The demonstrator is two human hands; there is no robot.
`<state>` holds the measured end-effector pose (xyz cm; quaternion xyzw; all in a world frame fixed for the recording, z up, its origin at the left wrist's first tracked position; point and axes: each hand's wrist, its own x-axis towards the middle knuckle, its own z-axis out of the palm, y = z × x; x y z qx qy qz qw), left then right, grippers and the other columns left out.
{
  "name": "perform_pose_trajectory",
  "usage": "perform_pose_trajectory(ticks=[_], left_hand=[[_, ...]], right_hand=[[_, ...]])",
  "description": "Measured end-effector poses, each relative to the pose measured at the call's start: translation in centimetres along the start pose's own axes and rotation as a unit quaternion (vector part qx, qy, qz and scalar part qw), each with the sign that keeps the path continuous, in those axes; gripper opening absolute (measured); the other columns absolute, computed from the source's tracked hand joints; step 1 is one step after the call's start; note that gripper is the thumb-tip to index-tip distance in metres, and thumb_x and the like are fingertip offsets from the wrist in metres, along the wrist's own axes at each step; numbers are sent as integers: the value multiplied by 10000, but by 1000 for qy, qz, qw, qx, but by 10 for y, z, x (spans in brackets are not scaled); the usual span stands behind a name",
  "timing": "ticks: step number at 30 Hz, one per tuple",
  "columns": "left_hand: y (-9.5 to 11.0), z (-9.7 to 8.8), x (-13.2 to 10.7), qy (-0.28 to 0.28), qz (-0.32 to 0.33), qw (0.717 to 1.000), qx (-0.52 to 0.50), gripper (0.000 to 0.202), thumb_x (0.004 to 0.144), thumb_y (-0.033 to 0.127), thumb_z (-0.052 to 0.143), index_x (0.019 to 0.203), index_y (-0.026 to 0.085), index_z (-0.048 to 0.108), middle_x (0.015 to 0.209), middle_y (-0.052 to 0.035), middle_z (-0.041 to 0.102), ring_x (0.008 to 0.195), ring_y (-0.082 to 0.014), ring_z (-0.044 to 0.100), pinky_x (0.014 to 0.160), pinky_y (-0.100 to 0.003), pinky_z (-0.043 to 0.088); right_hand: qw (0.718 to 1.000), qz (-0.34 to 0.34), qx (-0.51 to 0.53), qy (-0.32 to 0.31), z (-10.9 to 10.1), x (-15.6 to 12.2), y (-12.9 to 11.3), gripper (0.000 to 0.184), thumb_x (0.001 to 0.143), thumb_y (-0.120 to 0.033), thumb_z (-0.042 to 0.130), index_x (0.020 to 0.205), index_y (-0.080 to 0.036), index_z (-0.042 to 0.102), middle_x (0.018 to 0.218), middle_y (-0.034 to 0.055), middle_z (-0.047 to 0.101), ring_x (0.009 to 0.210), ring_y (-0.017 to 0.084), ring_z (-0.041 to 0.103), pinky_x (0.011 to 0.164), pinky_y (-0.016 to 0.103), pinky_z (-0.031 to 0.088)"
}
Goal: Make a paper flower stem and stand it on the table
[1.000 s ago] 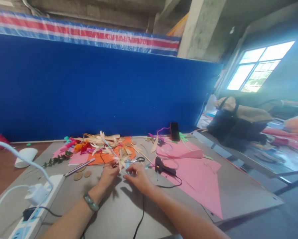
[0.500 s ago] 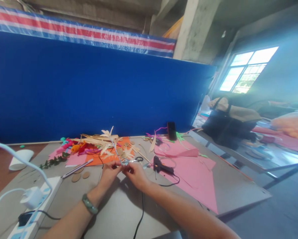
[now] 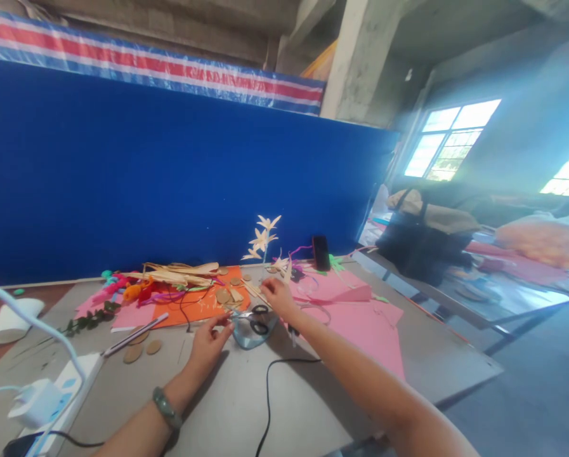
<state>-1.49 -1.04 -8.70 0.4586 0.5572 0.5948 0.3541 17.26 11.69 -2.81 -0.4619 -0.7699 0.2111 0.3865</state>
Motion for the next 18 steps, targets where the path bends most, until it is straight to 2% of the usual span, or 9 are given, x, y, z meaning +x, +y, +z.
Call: perform_pose_trajectory(ticks=[3, 6, 9, 12, 14, 18], left_hand=[[-9, 0, 2, -11, 6, 999, 45, 446, 682, 478, 670, 958, 131, 715, 825, -90, 708, 525, -135, 576, 440, -230, 434], [-12, 1, 4, -18, 24, 998, 61, 393, 689, 445, 654, 918, 133, 722, 835, -93, 718, 523, -136, 576, 470, -249, 463], [-10, -1, 4, -25, 41, 997, 67, 345, 699, 411, 636, 890, 139, 730, 826, -88, 724, 538, -150, 591, 503, -269, 488], [-8, -3, 5, -29, 53, 995, 78, 315, 705, 383, 624, 881, 147, 736, 808, -83, 728, 590, -177, 619, 544, -286, 507], [-7, -4, 6, -30, 56, 994, 88, 300, 712, 368, 615, 877, 149, 738, 802, -82, 732, 611, -188, 629, 567, -294, 512], [-6, -4, 8, -33, 66, 991, 108, 275, 733, 335, 591, 872, 151, 741, 823, -88, 739, 641, -208, 642, 616, -321, 517]], right_hand=[[998, 28, -40, 30, -18, 29, 28, 113, 767, -202, 540, 721, -166, 637, 638, 15, 633, 627, 155, 562, 655, 260, 415], [995, 52, -73, 40, -25, 50, 48, 121, 750, -168, 536, 700, -162, 646, 651, 23, 655, 635, 161, 584, 633, 256, 419], [991, 71, -104, 42, -18, 64, 60, 116, 763, -144, 550, 715, -155, 656, 658, 25, 663, 656, 163, 603, 628, 252, 437], [986, 86, -135, 36, -5, 76, 67, 106, 807, -150, 581, 737, -138, 659, 716, 38, 672, 736, 169, 627, 699, 275, 471], [983, 96, -153, 28, 4, 83, 70, 107, 860, -207, 589, 833, -129, 656, 833, 46, 675, 810, 169, 631, 760, 314, 496], [978, 117, -173, 11, 18, 97, 75, 257, 920, -320, 550, 1102, -144, 586, 1093, 71, 616, 927, 184, 619, 807, 387, 528]])
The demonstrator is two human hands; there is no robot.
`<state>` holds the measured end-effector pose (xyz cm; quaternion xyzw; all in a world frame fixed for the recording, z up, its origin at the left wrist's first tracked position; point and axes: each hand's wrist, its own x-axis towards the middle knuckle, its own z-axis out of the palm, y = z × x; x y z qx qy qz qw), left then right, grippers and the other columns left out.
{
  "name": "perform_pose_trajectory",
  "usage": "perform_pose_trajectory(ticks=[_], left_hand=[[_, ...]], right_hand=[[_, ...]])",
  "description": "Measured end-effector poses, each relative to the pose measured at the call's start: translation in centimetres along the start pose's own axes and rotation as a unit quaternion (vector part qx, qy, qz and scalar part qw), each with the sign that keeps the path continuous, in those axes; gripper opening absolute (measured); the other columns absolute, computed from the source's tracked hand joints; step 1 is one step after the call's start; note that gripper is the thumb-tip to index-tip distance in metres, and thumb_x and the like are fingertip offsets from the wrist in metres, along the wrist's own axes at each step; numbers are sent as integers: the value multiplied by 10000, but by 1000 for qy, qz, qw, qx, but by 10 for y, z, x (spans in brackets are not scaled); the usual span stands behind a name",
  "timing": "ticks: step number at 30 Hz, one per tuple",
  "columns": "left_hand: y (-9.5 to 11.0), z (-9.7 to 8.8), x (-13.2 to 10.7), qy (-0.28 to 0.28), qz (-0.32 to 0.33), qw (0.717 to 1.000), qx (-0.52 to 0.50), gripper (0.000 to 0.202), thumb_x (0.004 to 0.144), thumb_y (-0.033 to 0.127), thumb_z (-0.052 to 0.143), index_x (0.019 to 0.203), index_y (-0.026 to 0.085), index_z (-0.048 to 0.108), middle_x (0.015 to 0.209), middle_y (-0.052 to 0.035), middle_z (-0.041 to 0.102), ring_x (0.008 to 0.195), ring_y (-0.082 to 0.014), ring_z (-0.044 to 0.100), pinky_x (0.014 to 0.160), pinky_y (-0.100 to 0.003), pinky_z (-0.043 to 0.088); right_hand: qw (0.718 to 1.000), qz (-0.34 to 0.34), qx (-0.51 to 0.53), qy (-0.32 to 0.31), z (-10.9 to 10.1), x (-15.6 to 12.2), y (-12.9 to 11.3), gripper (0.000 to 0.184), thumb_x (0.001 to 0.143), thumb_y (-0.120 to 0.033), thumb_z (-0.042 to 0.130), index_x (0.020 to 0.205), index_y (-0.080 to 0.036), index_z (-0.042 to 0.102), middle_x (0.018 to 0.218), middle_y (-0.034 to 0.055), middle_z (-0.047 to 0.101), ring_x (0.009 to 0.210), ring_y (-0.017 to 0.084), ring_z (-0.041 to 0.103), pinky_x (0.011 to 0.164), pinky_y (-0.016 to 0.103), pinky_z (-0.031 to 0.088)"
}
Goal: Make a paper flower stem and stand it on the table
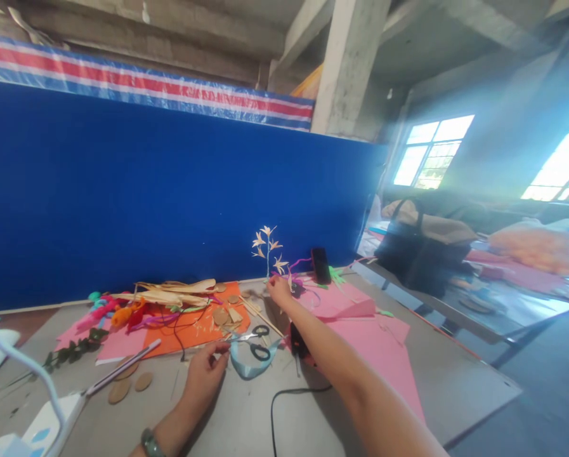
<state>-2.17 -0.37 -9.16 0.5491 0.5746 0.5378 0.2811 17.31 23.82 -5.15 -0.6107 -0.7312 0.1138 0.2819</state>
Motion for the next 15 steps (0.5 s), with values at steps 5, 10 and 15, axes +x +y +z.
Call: perform_pose_trajectory(ticks=[5, 10, 15], left_hand=[[1, 0, 1, 7, -3, 1000, 7, 255, 721, 341, 602, 838, 170, 751, 809, -87, 744, 681, -240, 653, 619, -332, 511], [0, -2, 3, 2, -16, 1000, 6, 265, 712, 361, 602, 819, 168, 749, 811, -89, 746, 686, -238, 647, 641, -330, 501], [0, -2, 4, -2, -9, 999, 31, 272, 718, 347, 581, 828, 158, 743, 803, -86, 744, 593, -209, 607, 609, -321, 473]], right_hand=[[1000, 15, -14, -12, 7, 8, -1, 291, 919, -314, 551, 1161, -152, 563, 1158, 84, 590, 981, 204, 606, 832, 408, 522], [999, 29, -26, -33, 9, 7, 6, 296, 918, -315, 552, 1165, -151, 560, 1158, 85, 589, 979, 204, 607, 829, 408, 523], [997, 46, -30, -54, 12, 4, 14, 297, 920, -316, 550, 1170, -155, 558, 1168, 85, 585, 983, 205, 605, 831, 407, 523]])
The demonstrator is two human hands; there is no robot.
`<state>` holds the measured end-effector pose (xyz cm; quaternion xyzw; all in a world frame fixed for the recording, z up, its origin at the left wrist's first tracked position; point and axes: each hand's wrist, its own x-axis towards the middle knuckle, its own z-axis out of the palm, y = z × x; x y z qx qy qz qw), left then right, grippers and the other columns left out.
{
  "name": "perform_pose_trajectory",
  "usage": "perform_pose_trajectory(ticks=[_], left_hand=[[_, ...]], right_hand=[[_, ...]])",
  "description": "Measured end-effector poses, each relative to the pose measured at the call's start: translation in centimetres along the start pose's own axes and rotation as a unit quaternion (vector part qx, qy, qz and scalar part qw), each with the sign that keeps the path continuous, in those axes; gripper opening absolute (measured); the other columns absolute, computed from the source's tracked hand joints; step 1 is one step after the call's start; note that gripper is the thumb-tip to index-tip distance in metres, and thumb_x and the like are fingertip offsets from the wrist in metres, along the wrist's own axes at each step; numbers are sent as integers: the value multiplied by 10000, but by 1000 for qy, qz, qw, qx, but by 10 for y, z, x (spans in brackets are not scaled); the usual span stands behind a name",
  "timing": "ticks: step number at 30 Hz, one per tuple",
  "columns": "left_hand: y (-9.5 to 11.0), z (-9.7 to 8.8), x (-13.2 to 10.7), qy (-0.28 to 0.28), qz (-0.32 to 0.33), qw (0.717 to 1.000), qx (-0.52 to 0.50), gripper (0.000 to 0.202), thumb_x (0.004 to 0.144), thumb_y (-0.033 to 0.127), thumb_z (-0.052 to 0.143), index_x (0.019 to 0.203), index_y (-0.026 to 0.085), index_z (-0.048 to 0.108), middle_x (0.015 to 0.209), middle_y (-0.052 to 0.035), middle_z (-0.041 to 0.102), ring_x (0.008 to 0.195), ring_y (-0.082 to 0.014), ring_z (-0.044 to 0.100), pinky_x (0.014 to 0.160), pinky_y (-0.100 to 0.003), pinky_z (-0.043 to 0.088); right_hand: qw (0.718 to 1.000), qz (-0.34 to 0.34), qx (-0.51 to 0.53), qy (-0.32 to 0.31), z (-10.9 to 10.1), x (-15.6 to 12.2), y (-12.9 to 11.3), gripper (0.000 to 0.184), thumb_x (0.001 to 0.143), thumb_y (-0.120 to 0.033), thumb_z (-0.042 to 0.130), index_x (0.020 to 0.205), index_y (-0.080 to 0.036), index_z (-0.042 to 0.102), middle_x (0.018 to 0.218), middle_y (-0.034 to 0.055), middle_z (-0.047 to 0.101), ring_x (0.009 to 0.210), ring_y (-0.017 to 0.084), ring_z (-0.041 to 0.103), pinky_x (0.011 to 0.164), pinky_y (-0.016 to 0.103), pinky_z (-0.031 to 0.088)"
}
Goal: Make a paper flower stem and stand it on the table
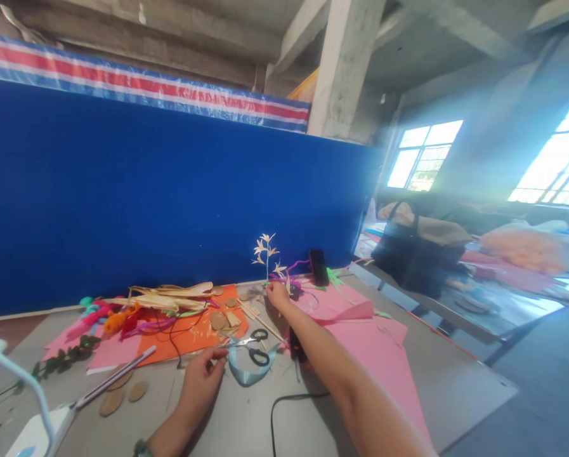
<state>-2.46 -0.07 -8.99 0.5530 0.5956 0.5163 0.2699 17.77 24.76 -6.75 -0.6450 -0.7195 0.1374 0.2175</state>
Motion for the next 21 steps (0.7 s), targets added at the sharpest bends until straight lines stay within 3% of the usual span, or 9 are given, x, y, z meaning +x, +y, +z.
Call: perform_pose_trajectory(ticks=[6, 21], left_hand=[[0, 0, -1, -4, 2, 1000, 4, 269, 720, 366, 584, 806, 163, 739, 745, -61, 733, 498, -171, 537, 533, -285, 426], [0, -2, 1, -23, -17, 1000, 0, 324, 717, 425, 580, 817, 154, 726, 745, -78, 726, 534, -194, 550, 566, -304, 427]], right_hand=[[1000, 6, 7, -4, 3, -3, 5, 300, 920, -315, 549, 1175, -157, 556, 1173, 87, 582, 987, 206, 603, 833, 409, 522], [999, -3, 50, 10, -1, -4, -1, 299, 919, -316, 552, 1170, -154, 557, 1164, 85, 586, 977, 204, 607, 825, 404, 526]])
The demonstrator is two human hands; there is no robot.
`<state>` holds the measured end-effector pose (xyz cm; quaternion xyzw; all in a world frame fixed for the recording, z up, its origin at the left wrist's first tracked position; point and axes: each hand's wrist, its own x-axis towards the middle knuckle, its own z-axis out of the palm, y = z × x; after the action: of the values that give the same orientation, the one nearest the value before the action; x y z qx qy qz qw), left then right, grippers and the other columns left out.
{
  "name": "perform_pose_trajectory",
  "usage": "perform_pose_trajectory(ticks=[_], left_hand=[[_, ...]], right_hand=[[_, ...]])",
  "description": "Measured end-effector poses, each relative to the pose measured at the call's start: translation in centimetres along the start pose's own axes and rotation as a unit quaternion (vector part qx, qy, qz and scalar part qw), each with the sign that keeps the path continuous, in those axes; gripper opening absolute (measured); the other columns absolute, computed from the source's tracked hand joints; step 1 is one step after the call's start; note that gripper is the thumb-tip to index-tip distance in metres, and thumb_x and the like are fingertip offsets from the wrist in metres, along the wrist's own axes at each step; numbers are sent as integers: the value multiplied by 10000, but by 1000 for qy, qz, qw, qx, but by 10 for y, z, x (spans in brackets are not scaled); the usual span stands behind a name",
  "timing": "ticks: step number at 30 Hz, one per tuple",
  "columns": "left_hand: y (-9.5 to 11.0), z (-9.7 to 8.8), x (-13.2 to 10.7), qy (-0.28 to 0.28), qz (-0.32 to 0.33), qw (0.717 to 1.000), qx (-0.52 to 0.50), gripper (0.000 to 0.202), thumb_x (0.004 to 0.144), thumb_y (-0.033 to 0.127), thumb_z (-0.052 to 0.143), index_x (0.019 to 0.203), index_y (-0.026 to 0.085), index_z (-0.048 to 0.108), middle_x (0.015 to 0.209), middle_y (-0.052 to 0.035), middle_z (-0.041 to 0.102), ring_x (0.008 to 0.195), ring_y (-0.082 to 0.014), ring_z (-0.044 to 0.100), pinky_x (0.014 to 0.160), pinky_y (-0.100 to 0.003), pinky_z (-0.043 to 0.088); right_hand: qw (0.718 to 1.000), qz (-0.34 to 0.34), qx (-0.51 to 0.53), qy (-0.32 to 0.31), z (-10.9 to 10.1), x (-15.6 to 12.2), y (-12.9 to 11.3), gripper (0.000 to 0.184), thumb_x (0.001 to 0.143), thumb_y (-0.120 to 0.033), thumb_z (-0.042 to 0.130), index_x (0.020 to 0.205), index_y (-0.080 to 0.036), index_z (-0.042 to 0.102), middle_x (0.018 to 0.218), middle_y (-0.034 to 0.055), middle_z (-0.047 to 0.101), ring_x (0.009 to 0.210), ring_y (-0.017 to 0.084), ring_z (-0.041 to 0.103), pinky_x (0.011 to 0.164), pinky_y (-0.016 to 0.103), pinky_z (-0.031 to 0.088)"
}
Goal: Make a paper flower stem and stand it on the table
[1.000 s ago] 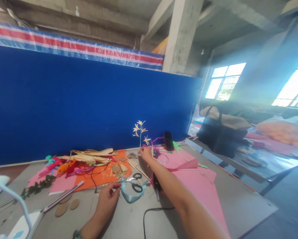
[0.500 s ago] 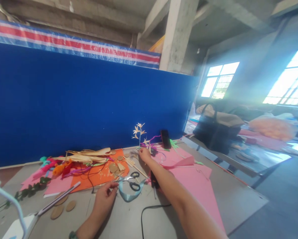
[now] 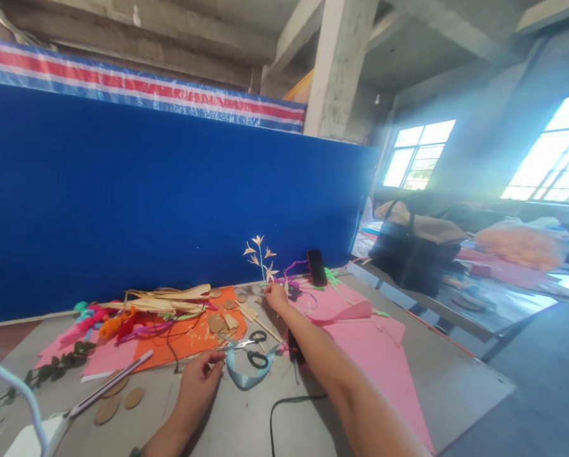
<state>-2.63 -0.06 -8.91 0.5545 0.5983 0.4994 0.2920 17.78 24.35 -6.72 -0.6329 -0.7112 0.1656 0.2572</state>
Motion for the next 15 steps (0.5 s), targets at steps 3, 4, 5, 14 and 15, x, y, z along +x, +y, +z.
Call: perform_pose_trajectory(ticks=[3, 4, 5, 14, 15], left_hand=[[-3, 0, 1, -3, 4, 1000, -1, 327, 729, 418, 577, 837, 148, 727, 775, -84, 732, 536, -188, 543, 569, -301, 427], [-3, 0, 1, -3, 6, 1000, -2, 326, 731, 418, 577, 836, 149, 728, 772, -83, 732, 534, -186, 542, 568, -299, 427], [-3, 0, 1, -1, 9, 1000, -4, 324, 732, 420, 578, 833, 152, 730, 768, -82, 732, 534, -185, 542, 565, -296, 427], [15, -1, -5, 35, 4, 997, -73, 377, 701, 502, 648, 828, 160, 740, 653, -43, 694, 473, -144, 499, 476, -251, 398], [17, -1, -7, 42, 1, 995, -92, 391, 698, 512, 655, 842, 159, 738, 650, -42, 689, 483, -144, 508, 474, -247, 402]], right_hand=[[999, -21, 24, 12, -5, -7, -7, 250, 912, -298, 561, 1101, -135, 589, 1091, 74, 616, 938, 191, 615, 810, 387, 523], [999, -32, 34, 17, -7, -10, -10, 199, 904, -264, 568, 1040, -126, 612, 1036, 69, 635, 921, 186, 616, 810, 371, 515], [998, -45, 45, 22, -10, -14, -13, 136, 887, -213, 572, 961, -119, 636, 965, 65, 653, 903, 181, 616, 810, 347, 502], [971, -159, 170, -48, -28, -91, -57, 79, 792, -181, 550, 747, -178, 615, 553, -45, 586, 491, 110, 556, 525, 207, 424], [967, -169, 177, -63, -28, -104, -61, 65, 787, -185, 562, 743, -185, 609, 541, -52, 578, 476, 108, 548, 513, 204, 419]])
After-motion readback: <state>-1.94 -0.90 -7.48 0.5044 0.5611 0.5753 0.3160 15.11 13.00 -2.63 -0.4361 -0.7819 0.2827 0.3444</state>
